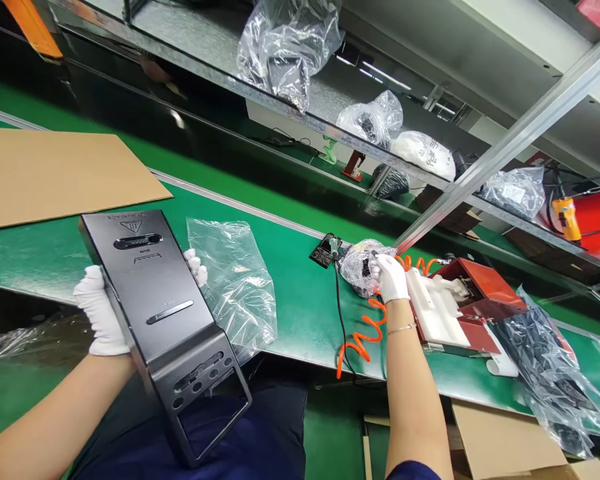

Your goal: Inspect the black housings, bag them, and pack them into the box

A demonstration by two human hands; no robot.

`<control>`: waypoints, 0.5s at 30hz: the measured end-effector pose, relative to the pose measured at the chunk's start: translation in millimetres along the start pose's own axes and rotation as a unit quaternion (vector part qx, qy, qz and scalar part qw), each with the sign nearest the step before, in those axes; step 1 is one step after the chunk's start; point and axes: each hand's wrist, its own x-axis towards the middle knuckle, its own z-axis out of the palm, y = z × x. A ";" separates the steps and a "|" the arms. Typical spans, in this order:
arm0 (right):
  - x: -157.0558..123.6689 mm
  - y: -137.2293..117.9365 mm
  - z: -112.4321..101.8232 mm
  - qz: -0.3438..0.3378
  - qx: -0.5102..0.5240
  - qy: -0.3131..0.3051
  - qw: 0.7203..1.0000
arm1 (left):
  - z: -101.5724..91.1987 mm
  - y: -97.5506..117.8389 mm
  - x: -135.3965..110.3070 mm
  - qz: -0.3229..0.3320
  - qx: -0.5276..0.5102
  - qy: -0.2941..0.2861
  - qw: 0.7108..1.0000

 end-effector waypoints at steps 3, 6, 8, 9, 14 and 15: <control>-32.3 -31.2 21.6 0.007 0.037 -0.053 0.998 | 3.2 -5.1 -0.9 -0.031 -0.028 0.010 0.999; -68.2 -66.6 58.2 -0.030 0.041 -0.119 0.992 | 10.5 -17.7 -3.9 -0.088 -0.071 -0.014 0.994; -88.2 -86.5 85.9 -0.116 -0.004 -0.142 0.983 | 15.1 -29.5 -5.5 -0.137 -0.108 -0.046 0.984; -95.5 -93.8 99.4 -0.179 -0.033 -0.149 0.972 | 16.9 -35.5 -5.7 -0.169 -0.122 -0.067 0.976; -103.6 -101.7 153.7 -0.469 -0.126 -0.174 0.857 | 22.5 -53.5 -4.6 -0.268 -0.166 -0.131 0.940; -102.3 -100.5 161.6 -0.484 -0.135 -0.176 0.846 | 23.2 -53.9 -5.1 -0.263 -0.174 -0.127 0.940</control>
